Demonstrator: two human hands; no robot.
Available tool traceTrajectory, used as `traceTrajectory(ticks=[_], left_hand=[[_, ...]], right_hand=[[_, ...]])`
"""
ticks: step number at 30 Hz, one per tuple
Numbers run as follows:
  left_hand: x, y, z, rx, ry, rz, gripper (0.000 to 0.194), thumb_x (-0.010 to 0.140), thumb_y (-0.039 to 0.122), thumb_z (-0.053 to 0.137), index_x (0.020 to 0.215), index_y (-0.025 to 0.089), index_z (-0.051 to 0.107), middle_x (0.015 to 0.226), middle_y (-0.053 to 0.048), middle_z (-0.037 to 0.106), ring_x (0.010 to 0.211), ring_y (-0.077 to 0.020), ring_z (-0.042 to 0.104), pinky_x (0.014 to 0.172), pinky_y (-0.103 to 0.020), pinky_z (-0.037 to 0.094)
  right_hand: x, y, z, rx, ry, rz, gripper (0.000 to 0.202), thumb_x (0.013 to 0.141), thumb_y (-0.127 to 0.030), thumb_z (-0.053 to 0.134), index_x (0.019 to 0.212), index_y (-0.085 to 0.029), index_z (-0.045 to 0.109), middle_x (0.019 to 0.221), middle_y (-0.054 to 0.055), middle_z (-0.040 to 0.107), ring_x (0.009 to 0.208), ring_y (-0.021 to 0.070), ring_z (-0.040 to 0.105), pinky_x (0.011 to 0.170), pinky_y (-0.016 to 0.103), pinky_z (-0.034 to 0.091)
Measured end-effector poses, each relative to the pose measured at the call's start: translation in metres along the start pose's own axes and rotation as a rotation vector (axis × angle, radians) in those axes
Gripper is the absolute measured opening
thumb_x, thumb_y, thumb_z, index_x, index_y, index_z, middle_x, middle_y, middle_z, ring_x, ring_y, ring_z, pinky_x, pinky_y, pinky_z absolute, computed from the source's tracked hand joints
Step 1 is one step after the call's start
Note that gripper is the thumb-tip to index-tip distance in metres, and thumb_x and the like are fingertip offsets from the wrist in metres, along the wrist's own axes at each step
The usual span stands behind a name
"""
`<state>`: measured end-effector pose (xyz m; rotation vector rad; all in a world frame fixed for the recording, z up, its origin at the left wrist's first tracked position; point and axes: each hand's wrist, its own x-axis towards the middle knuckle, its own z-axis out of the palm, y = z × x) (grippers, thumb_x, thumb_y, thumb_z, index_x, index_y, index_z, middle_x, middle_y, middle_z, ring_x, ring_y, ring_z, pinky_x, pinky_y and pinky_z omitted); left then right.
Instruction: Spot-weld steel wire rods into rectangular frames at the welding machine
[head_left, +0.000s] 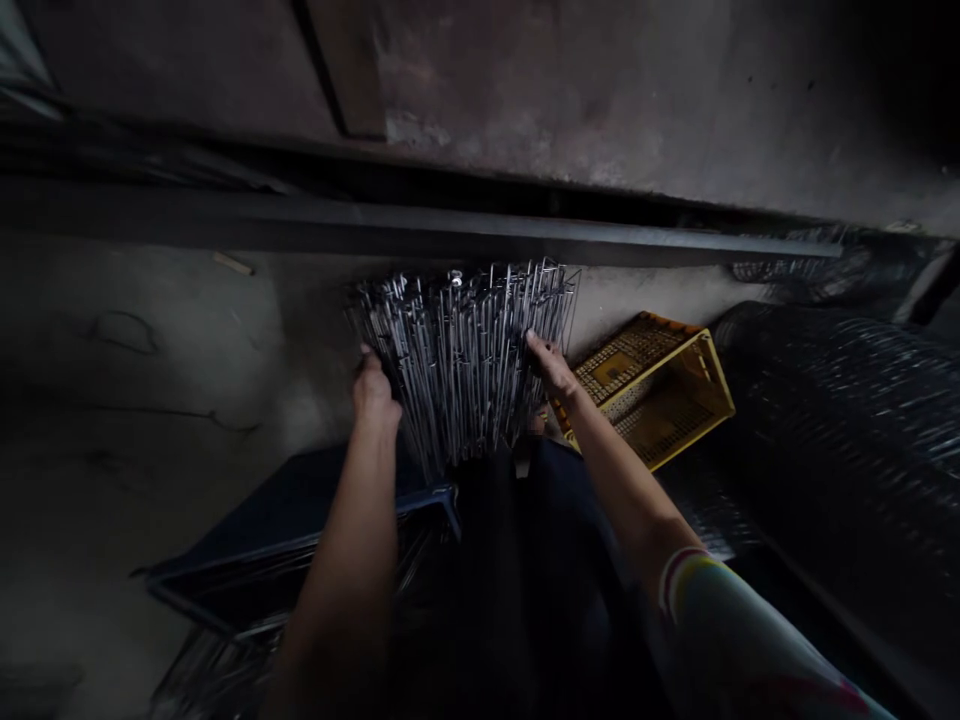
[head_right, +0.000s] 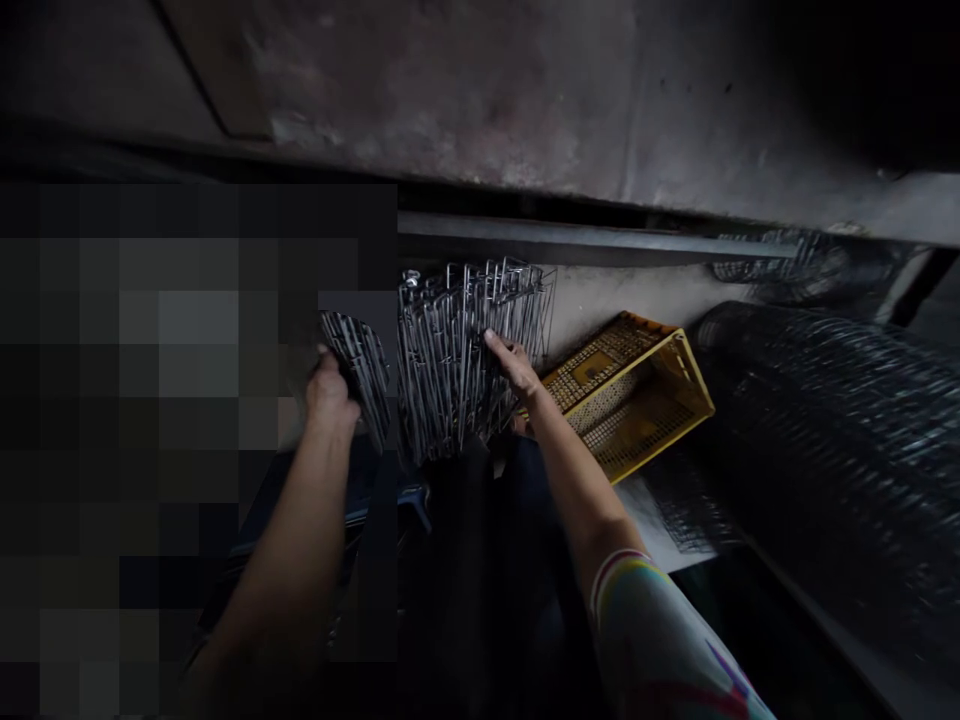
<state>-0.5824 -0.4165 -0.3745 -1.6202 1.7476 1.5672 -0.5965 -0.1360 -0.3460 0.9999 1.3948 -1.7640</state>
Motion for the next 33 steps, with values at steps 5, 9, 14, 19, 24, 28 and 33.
traceTrajectory(ticks=[5, 9, 14, 19, 24, 28, 33], left_hand=[[-0.019, 0.000, -0.006, -0.067, 0.043, 0.026, 0.054, 0.090, 0.061, 0.050, 0.111, 0.014, 0.065, 0.130, -0.012, 0.063, 0.124, -0.0232, 0.056, 0.109, -0.039, 0.044], [-0.020, -0.007, -0.008, 0.057, 0.115, 0.186, 0.058, 0.092, 0.063, 0.043, 0.096, 0.011, 0.067, 0.109, -0.014, 0.070, 0.111, -0.0252, 0.063, 0.104, -0.039, 0.045], [-0.045, -0.007, -0.017, 0.167, 0.175, 0.468, 0.055, 0.093, 0.063, 0.039, 0.091, 0.015, 0.067, 0.103, -0.011, 0.072, 0.105, -0.0235, 0.065, 0.097, -0.038, 0.048], [-0.086, 0.016, -0.040, 0.076, 0.100, 0.562, 0.048, 0.099, 0.051, 0.031, 0.092, 0.018, 0.065, 0.097, -0.008, 0.072, 0.098, -0.0188, 0.068, 0.085, -0.033, 0.053], [-0.113, 0.044, -0.059, 0.408, -0.047, 0.763, 0.048, 0.102, 0.044, 0.028, 0.084, 0.019, 0.065, 0.075, -0.003, 0.068, 0.079, -0.0157, 0.068, 0.081, -0.028, 0.049], [-0.125, 0.040, -0.041, 0.535, -0.154, 0.795, 0.042, 0.101, 0.044, 0.030, 0.089, 0.020, 0.062, 0.079, -0.004, 0.068, 0.072, -0.0163, 0.066, 0.073, -0.027, 0.049], [-0.124, 0.014, 0.006, 0.613, -0.322, 0.746, 0.028, 0.100, 0.035, 0.034, 0.099, 0.020, 0.058, 0.089, -0.008, 0.072, 0.082, -0.0207, 0.069, 0.080, -0.030, 0.050]], right_hand=[[-0.025, -0.012, 0.002, -0.159, -0.022, -0.078, 0.046, 0.073, -0.063, 0.072, 0.076, -0.017, 0.067, 0.076, 0.003, 0.068, 0.069, 0.0177, 0.062, 0.068, 0.029, 0.051], [-0.031, -0.016, -0.011, -0.422, 0.082, -0.144, 0.050, 0.077, -0.062, 0.068, 0.096, -0.017, 0.069, 0.099, 0.006, 0.072, 0.094, 0.0228, 0.065, 0.087, 0.034, 0.050], [-0.031, -0.014, -0.019, -1.022, 0.086, -0.256, 0.053, 0.087, -0.066, 0.050, 0.094, -0.017, 0.069, 0.101, 0.012, 0.071, 0.101, 0.0287, 0.065, 0.090, 0.037, 0.048], [-0.035, -0.019, -0.020, -1.371, 0.054, -0.227, 0.048, 0.092, -0.060, 0.047, 0.095, -0.017, 0.067, 0.098, 0.015, 0.071, 0.099, 0.0301, 0.065, 0.082, 0.034, 0.046], [-0.054, -0.039, -0.024, -1.488, -0.042, -0.175, 0.023, 0.091, -0.032, 0.051, 0.090, -0.019, 0.070, 0.090, 0.013, 0.072, 0.086, 0.0290, 0.067, 0.073, 0.033, 0.042], [-0.087, -0.052, -0.019, -1.444, -0.057, -0.208, 0.020, 0.089, -0.024, 0.050, 0.089, -0.022, 0.070, 0.090, 0.011, 0.072, 0.082, 0.0277, 0.066, 0.070, 0.033, 0.040], [-0.132, -0.053, 0.030, -1.205, -0.226, -0.311, 0.020, 0.089, -0.024, 0.046, 0.092, -0.022, 0.066, 0.079, 0.005, 0.067, 0.070, 0.0206, 0.062, 0.066, 0.029, 0.041]])
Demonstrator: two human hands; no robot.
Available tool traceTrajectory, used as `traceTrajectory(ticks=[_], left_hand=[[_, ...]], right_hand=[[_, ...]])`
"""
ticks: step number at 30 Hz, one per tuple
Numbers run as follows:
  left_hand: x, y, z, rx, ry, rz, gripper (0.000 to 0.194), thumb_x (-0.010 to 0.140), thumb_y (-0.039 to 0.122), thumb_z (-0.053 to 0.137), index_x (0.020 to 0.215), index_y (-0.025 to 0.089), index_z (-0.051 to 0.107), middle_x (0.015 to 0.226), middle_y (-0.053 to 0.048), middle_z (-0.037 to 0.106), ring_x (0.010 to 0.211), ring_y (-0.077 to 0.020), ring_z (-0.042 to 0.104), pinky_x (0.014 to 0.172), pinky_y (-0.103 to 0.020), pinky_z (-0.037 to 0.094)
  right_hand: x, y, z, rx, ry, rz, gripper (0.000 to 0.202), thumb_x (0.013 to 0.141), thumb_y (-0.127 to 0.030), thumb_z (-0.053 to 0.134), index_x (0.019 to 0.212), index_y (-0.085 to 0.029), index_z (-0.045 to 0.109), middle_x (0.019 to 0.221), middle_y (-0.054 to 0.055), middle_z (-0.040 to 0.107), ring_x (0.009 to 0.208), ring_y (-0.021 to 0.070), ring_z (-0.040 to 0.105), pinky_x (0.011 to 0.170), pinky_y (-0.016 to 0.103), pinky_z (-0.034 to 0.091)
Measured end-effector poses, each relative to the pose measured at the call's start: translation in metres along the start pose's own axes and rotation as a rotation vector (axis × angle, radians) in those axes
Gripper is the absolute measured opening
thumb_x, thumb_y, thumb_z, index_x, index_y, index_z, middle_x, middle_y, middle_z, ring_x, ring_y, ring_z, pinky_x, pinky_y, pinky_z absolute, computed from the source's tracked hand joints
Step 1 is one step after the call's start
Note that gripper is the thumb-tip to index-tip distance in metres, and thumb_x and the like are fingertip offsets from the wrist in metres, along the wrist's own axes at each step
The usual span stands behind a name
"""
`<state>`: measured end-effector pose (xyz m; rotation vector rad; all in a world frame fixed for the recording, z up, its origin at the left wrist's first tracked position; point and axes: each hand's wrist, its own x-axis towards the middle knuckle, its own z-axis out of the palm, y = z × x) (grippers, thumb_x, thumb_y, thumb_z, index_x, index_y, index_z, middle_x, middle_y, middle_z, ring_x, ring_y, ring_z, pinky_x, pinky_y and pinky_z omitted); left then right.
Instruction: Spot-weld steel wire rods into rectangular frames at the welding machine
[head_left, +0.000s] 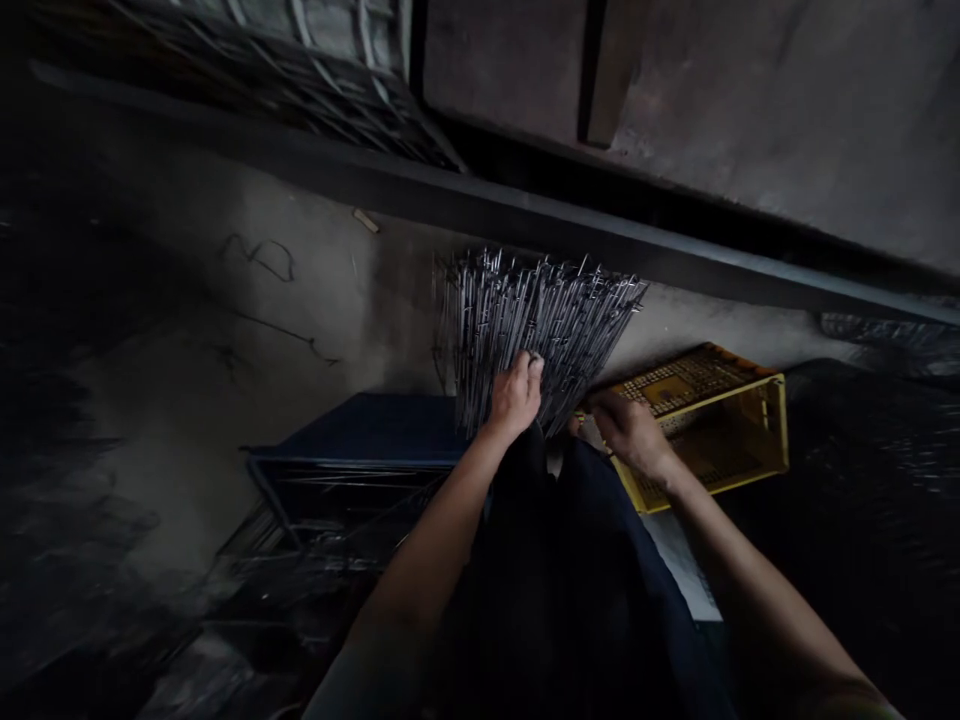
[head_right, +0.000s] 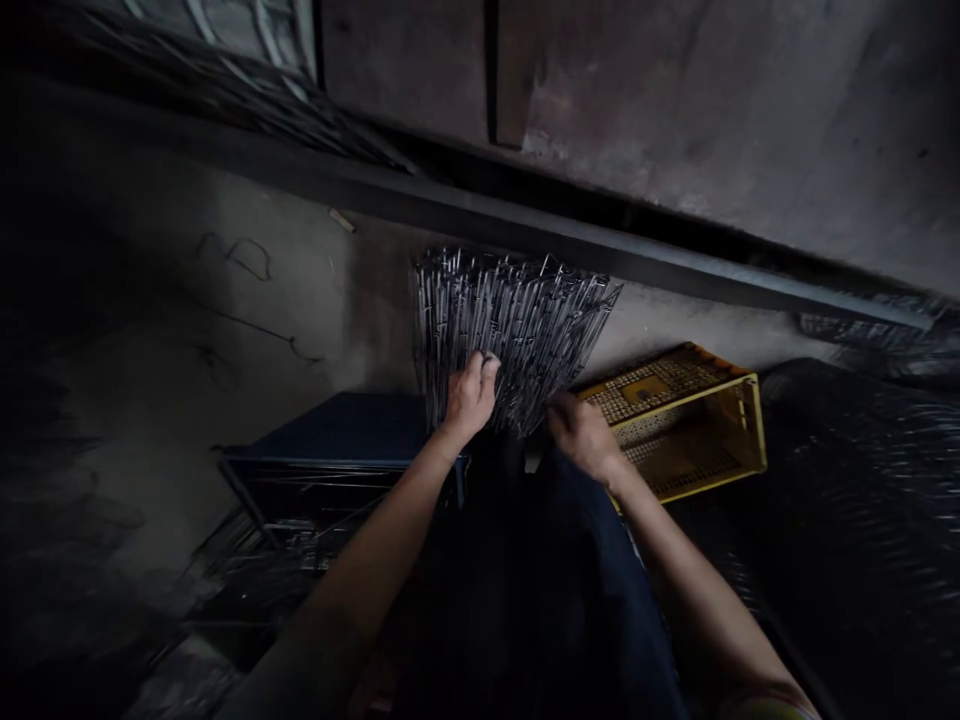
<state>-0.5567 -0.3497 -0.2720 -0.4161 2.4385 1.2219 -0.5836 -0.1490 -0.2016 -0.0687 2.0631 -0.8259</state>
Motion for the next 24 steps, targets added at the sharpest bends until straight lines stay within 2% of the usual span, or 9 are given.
traceTrajectory(ticks=[3, 6, 10, 13, 16, 18, 21, 22, 24], left_hand=[[-0.001, -0.005, 0.017, -0.091, -0.085, 0.085, 0.025, 0.097, 0.029, 0.041, 0.115, 0.018, 0.054, 0.109, -0.010, 0.071, 0.099, -0.0213, 0.068, 0.088, -0.031, 0.051], [-0.009, -0.011, 0.019, -0.133, -0.208, 0.162, 0.043, 0.091, 0.030, 0.049, 0.132, 0.016, 0.047, 0.123, -0.011, 0.067, 0.105, -0.0232, 0.067, 0.090, -0.034, 0.053], [-0.011, -0.008, 0.016, -0.176, -0.228, 0.134, 0.038, 0.095, 0.034, 0.046, 0.129, 0.020, 0.056, 0.125, -0.007, 0.067, 0.113, -0.0216, 0.064, 0.100, -0.036, 0.050], [-0.006, -0.002, 0.015, -0.235, -0.170, 0.094, 0.036, 0.100, 0.032, 0.036, 0.116, 0.020, 0.066, 0.118, -0.006, 0.071, 0.111, -0.0180, 0.065, 0.102, -0.034, 0.049], [-0.002, -0.001, 0.014, -0.255, -0.148, 0.093, 0.039, 0.100, 0.034, 0.034, 0.111, 0.018, 0.068, 0.114, -0.008, 0.072, 0.107, -0.0194, 0.067, 0.098, -0.035, 0.052], [-0.001, -0.004, 0.015, -0.249, -0.148, 0.117, 0.041, 0.100, 0.038, 0.034, 0.102, 0.017, 0.070, 0.102, -0.010, 0.075, 0.097, -0.0206, 0.070, 0.090, -0.034, 0.055], [-0.001, -0.009, 0.017, -0.214, -0.153, 0.137, 0.044, 0.100, 0.042, 0.034, 0.084, 0.019, 0.068, 0.081, -0.011, 0.073, 0.078, -0.0220, 0.072, 0.076, -0.034, 0.056], [-0.001, -0.010, 0.018, -0.203, -0.153, 0.137, 0.044, 0.100, 0.042, 0.034, 0.081, 0.019, 0.067, 0.077, -0.011, 0.072, 0.075, -0.0225, 0.071, 0.073, -0.034, 0.055], [-0.001, -0.011, 0.019, -0.177, -0.155, 0.140, 0.043, 0.100, 0.042, 0.033, 0.081, 0.019, 0.065, 0.077, -0.011, 0.072, 0.074, -0.0229, 0.070, 0.072, -0.034, 0.054]], right_hand=[[-0.003, -0.041, 0.012, 0.170, 0.010, -0.091, 0.022, 0.091, -0.023, 0.045, 0.100, -0.022, 0.065, 0.088, 0.005, 0.068, 0.079, 0.0202, 0.063, 0.073, 0.029, 0.045], [0.002, -0.069, 0.017, 0.199, 0.037, -0.144, 0.025, 0.090, -0.019, 0.045, 0.104, -0.020, 0.065, 0.095, 0.007, 0.068, 0.086, 0.0215, 0.064, 0.077, 0.030, 0.046], [0.002, -0.091, 0.015, 0.168, -0.043, -0.176, 0.027, 0.089, -0.017, 0.046, 0.106, -0.018, 0.066, 0.089, 0.009, 0.068, 0.080, 0.0221, 0.064, 0.075, 0.031, 0.047], [-0.012, -0.095, -0.001, 0.472, -0.294, -0.222, 0.030, 0.095, -0.025, 0.047, 0.117, -0.020, 0.066, 0.087, 0.006, 0.068, 0.072, 0.0171, 0.064, 0.073, 0.029, 0.049], [-0.025, -0.073, -0.023, 0.950, -0.599, -0.143, 0.040, 0.098, -0.046, 0.048, 0.123, -0.020, 0.066, 0.087, 0.007, 0.070, 0.069, 0.0177, 0.065, 0.069, 0.032, 0.053], [-0.021, -0.047, -0.032, 1.115, -0.453, -0.036, 0.044, 0.094, -0.055, 0.052, 0.116, -0.020, 0.069, 0.088, 0.008, 0.070, 0.068, 0.0187, 0.065, 0.066, 0.033, 0.053], [0.006, -0.015, -0.025, 0.982, 0.060, 0.075, 0.036, 0.086, -0.050, 0.068, 0.108, -0.022, 0.071, 0.094, 0.006, 0.069, 0.079, 0.0184, 0.063, 0.076, 0.031, 0.051], [0.018, -0.009, -0.018, 0.903, 0.156, 0.082, 0.035, 0.082, -0.047, 0.072, 0.108, -0.022, 0.071, 0.098, 0.005, 0.068, 0.088, 0.0196, 0.061, 0.082, 0.032, 0.050], [0.042, -0.007, -0.001, 0.800, 0.193, 0.049, 0.034, 0.077, -0.047, 0.076, 0.099, -0.021, 0.071, 0.099, 0.005, 0.066, 0.098, 0.0222, 0.058, 0.089, 0.033, 0.047]])
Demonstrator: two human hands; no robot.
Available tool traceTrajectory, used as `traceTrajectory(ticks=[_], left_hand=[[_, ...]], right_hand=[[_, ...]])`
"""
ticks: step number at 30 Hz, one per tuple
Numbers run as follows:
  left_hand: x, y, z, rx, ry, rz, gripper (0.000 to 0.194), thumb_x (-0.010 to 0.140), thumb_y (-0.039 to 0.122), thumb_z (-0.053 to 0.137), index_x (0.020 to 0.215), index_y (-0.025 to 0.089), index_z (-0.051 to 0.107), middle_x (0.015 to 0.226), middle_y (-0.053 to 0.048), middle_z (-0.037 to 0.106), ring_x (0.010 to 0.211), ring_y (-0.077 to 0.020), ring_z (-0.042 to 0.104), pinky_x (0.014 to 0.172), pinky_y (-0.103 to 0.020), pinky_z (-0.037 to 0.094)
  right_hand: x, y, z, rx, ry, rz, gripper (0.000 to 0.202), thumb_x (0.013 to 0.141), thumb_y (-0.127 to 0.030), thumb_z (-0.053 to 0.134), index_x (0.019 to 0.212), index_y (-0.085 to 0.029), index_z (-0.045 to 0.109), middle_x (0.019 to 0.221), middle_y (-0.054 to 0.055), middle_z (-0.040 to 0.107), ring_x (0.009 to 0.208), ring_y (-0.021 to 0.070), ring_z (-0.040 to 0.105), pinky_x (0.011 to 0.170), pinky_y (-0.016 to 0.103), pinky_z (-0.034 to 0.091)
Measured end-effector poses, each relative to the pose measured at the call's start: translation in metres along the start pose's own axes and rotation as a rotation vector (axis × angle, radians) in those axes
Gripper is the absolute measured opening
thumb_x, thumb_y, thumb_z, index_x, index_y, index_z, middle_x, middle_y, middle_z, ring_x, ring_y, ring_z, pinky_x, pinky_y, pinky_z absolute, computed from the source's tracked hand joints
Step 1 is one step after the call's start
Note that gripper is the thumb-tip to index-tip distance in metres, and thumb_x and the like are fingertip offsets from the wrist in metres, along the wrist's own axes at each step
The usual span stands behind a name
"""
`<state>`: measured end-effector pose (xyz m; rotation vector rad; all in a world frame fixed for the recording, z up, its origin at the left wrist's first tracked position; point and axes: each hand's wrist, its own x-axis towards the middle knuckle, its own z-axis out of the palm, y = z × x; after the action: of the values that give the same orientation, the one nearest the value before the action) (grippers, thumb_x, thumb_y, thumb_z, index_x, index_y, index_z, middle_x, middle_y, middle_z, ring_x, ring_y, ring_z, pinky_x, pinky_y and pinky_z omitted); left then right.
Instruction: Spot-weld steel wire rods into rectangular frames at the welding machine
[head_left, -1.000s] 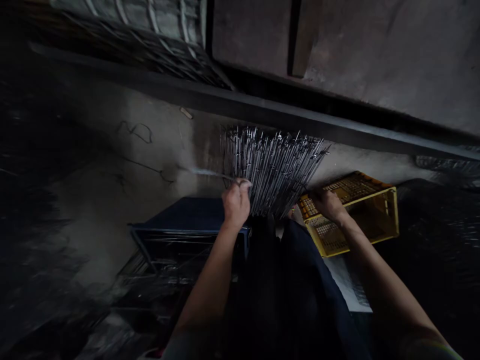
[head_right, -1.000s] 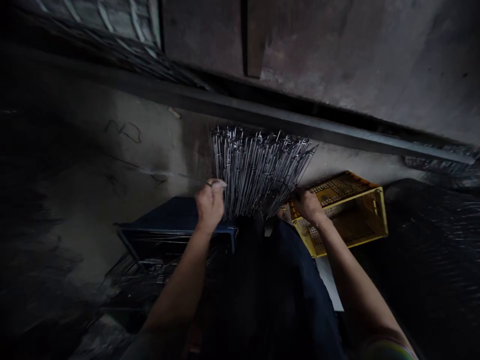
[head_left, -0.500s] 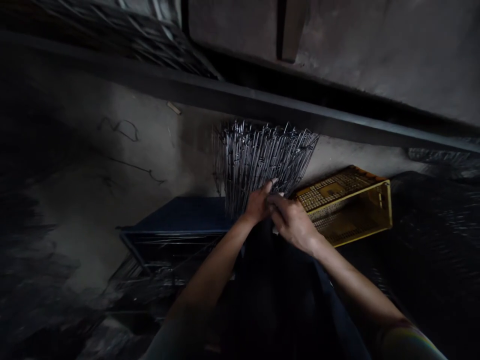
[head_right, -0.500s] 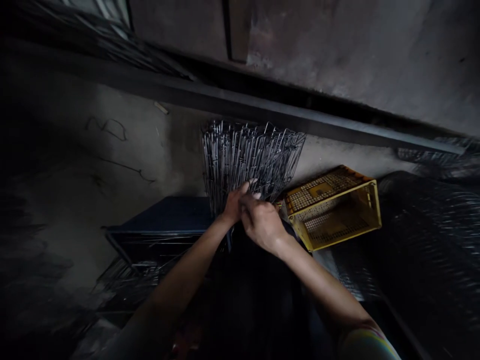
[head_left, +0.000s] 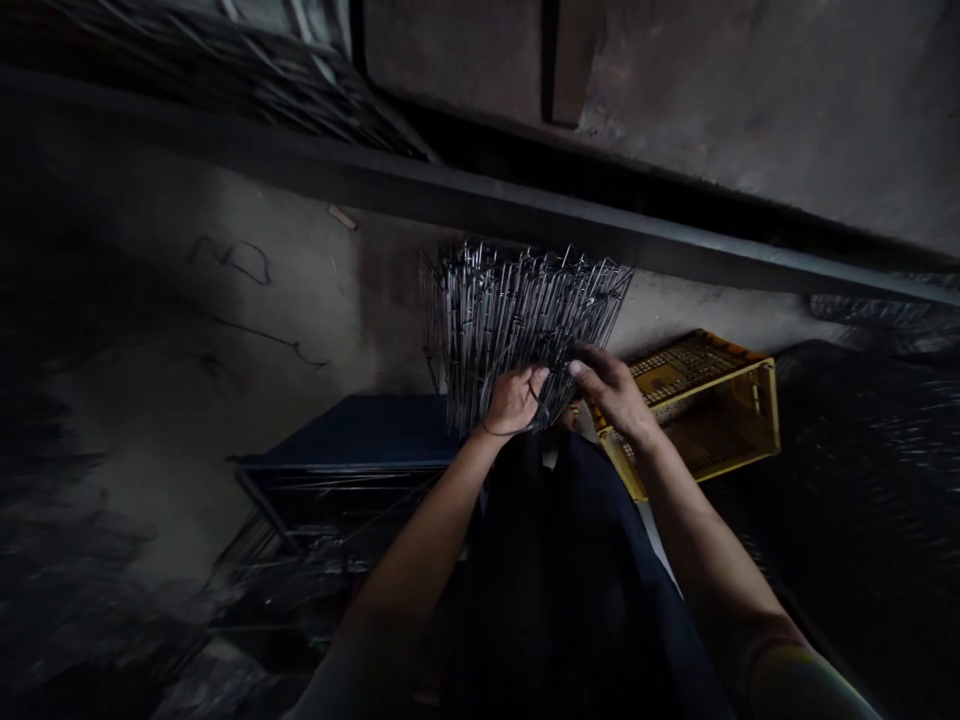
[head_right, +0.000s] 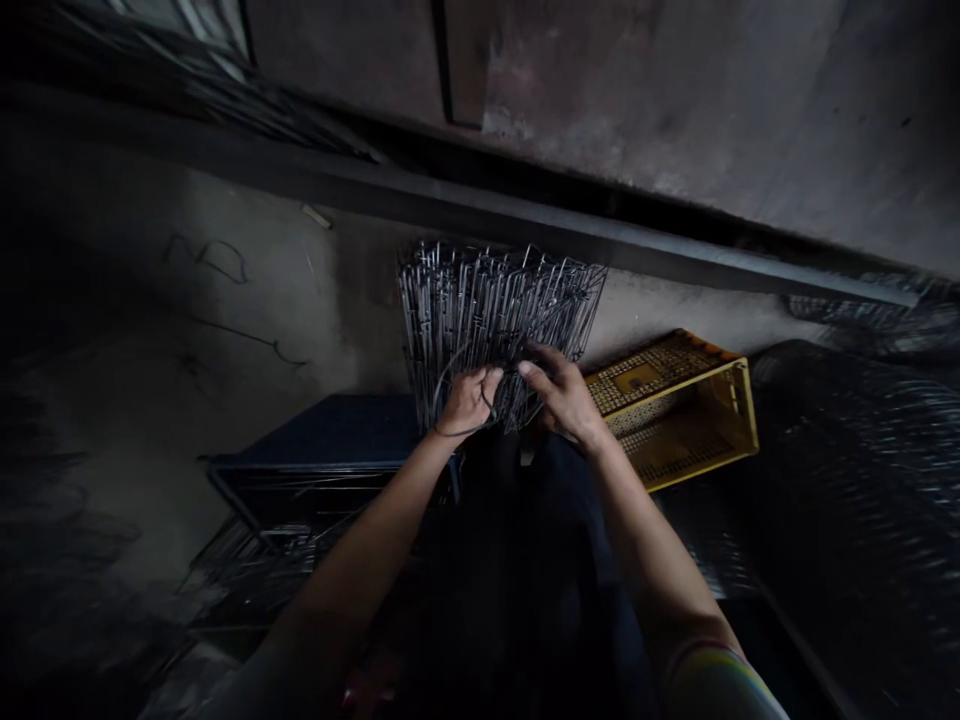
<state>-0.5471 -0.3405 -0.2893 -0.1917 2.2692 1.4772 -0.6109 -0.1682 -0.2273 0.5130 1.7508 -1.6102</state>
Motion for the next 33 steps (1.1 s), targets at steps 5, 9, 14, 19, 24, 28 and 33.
traceTrajectory(ticks=[5, 9, 14, 19, 24, 28, 33], left_hand=[[-0.002, 0.001, 0.000, 0.055, -0.016, 0.015, 0.039, 0.100, 0.038, 0.034, 0.083, 0.019, 0.063, 0.079, -0.010, 0.071, 0.078, -0.0208, 0.070, 0.075, -0.032, 0.054], [-0.001, 0.007, 0.001, 0.060, -0.083, 0.123, 0.031, 0.100, 0.031, 0.037, 0.102, 0.017, 0.064, 0.103, -0.013, 0.071, 0.100, -0.0220, 0.068, 0.091, -0.035, 0.053], [0.004, 0.014, -0.003, 0.090, -0.116, 0.126, 0.030, 0.099, 0.027, 0.040, 0.114, 0.016, 0.063, 0.112, -0.012, 0.071, 0.107, -0.0214, 0.067, 0.096, -0.036, 0.053], [0.007, 0.009, -0.005, 0.105, -0.144, 0.105, 0.029, 0.099, 0.026, 0.040, 0.110, 0.017, 0.066, 0.108, -0.010, 0.073, 0.102, -0.0205, 0.068, 0.094, -0.034, 0.054], [0.012, 0.009, -0.005, 0.166, -0.190, 0.111, 0.024, 0.097, 0.021, 0.044, 0.099, 0.018, 0.067, 0.098, -0.009, 0.070, 0.093, -0.0204, 0.067, 0.087, -0.034, 0.053], [0.007, 0.018, -0.033, 0.378, -0.152, 0.138, 0.022, 0.094, 0.032, 0.054, 0.078, 0.021, 0.065, 0.087, -0.008, 0.062, 0.093, -0.0246, 0.060, 0.085, -0.039, 0.049], [-0.018, 0.017, -0.068, 0.151, -0.026, 0.008, 0.039, 0.098, 0.040, 0.045, 0.065, 0.021, 0.053, 0.074, -0.004, 0.058, 0.078, -0.0194, 0.058, 0.077, -0.034, 0.048]], right_hand=[[0.020, 0.021, 0.030, 0.291, -0.052, 0.090, 0.036, 0.081, -0.053, 0.069, 0.071, -0.020, 0.059, 0.074, 0.001, 0.059, 0.077, 0.0178, 0.057, 0.075, 0.030, 0.048], [0.017, 0.036, 0.022, 0.660, 0.044, 0.319, 0.027, 0.077, -0.042, 0.068, 0.068, -0.022, 0.052, 0.069, 0.001, 0.058, 0.075, 0.0192, 0.059, 0.069, 0.031, 0.051], [0.015, 0.046, 0.013, 0.687, 0.070, 0.424, 0.023, 0.078, -0.033, 0.057, 0.063, -0.022, 0.044, 0.060, -0.001, 0.048, 0.061, 0.0161, 0.053, 0.061, 0.029, 0.049], [0.013, 0.047, 0.016, 0.688, 0.058, 0.392, 0.025, 0.077, -0.033, 0.055, 0.064, -0.022, 0.038, 0.059, -0.003, 0.041, 0.054, 0.0128, 0.046, 0.054, 0.025, 0.043], [0.011, 0.050, 0.016, 0.656, 0.070, 0.388, 0.026, 0.075, -0.034, 0.054, 0.063, -0.023, 0.035, 0.056, -0.004, 0.037, 0.051, 0.0121, 0.041, 0.050, 0.025, 0.039], [0.008, 0.049, 0.015, 0.676, 0.035, 0.349, 0.027, 0.071, -0.030, 0.056, 0.059, -0.022, 0.034, 0.053, -0.004, 0.034, 0.049, 0.0110, 0.038, 0.048, 0.023, 0.036], [0.003, 0.045, 0.016, 0.691, -0.008, 0.305, 0.031, 0.070, -0.027, 0.059, 0.058, -0.022, 0.031, 0.053, -0.005, 0.029, 0.048, 0.0105, 0.031, 0.046, 0.023, 0.033]])
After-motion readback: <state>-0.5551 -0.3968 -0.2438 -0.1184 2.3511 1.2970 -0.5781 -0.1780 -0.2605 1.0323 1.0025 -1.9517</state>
